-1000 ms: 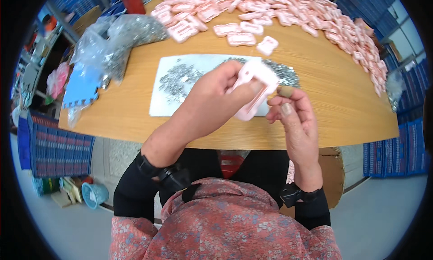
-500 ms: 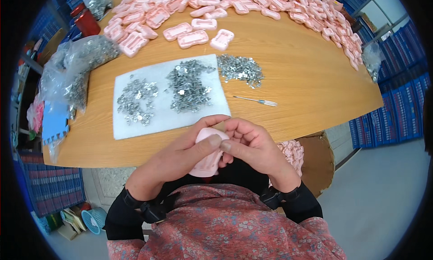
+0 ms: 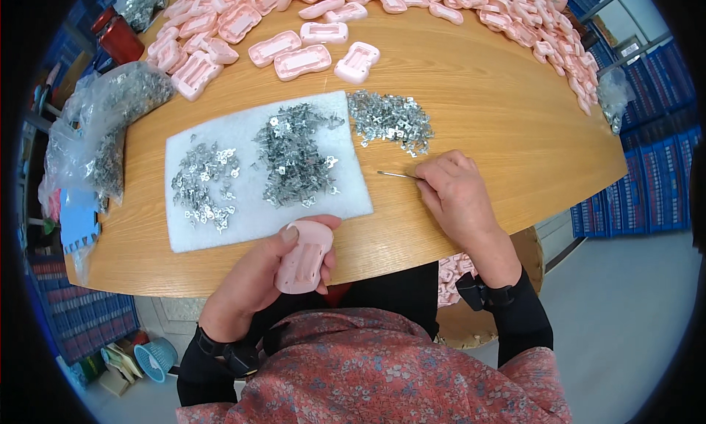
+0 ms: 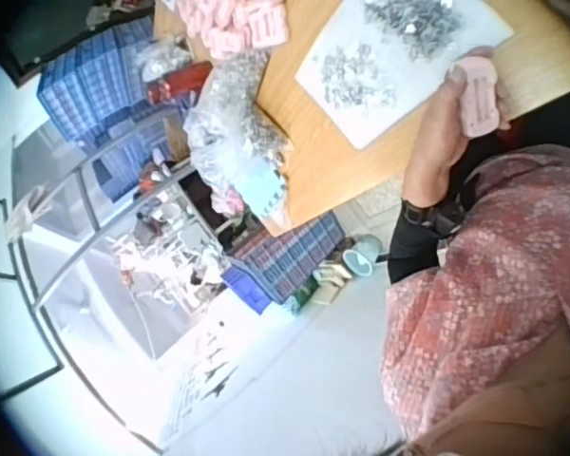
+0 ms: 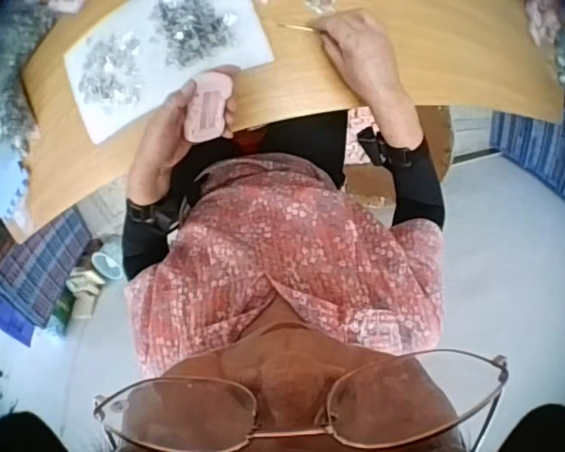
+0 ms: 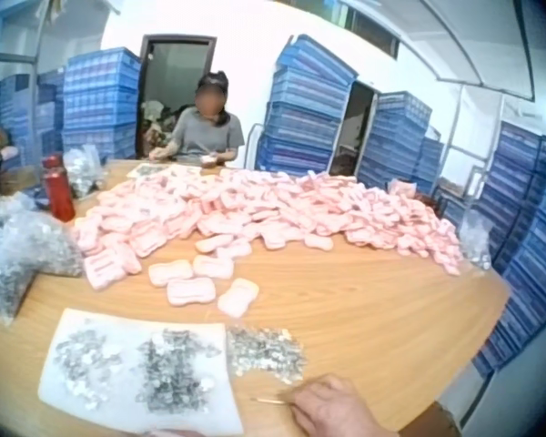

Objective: The person assembles small pink plastic components by inserting metal pins into them using a small metal tool. They pick up the plastic parts and pins from a table, use the tool to push the pins into place, and then place the assembled units aside.

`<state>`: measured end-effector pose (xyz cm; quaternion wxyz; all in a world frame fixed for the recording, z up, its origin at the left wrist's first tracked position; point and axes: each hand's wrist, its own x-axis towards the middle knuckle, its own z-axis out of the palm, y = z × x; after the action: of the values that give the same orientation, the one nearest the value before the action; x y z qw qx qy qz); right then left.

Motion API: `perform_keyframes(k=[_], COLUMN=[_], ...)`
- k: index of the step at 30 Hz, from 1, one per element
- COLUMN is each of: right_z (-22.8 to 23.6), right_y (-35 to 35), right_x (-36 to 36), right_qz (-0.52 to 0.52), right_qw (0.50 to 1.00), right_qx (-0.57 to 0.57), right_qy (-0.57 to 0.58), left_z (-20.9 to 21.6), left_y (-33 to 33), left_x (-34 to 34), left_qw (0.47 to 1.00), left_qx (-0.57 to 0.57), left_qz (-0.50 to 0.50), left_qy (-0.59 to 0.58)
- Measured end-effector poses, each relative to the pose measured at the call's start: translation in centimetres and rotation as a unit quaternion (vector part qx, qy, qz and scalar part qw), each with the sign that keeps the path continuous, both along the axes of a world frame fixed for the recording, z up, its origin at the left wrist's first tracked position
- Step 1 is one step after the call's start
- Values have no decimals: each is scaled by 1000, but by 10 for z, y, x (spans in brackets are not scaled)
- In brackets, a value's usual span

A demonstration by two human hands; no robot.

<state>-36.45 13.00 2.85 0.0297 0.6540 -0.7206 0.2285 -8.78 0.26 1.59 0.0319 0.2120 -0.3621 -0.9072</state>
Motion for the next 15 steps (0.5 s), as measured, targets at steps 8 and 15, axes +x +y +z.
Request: perform_keyframes(k=[8,15], right_z=[13,-10], right_y=[-23,-77], right_x=[3,9], right_qz=[-41,23], right_qw=[993,999], right_qx=[-3,-21], right_qy=[-114,-13], left_z=[-8,-7], left_y=[-6,-7], left_x=[6,4], left_qw=[998,999], left_qx=[45,36], left_qz=[-14,-13], left_qy=[35,33])
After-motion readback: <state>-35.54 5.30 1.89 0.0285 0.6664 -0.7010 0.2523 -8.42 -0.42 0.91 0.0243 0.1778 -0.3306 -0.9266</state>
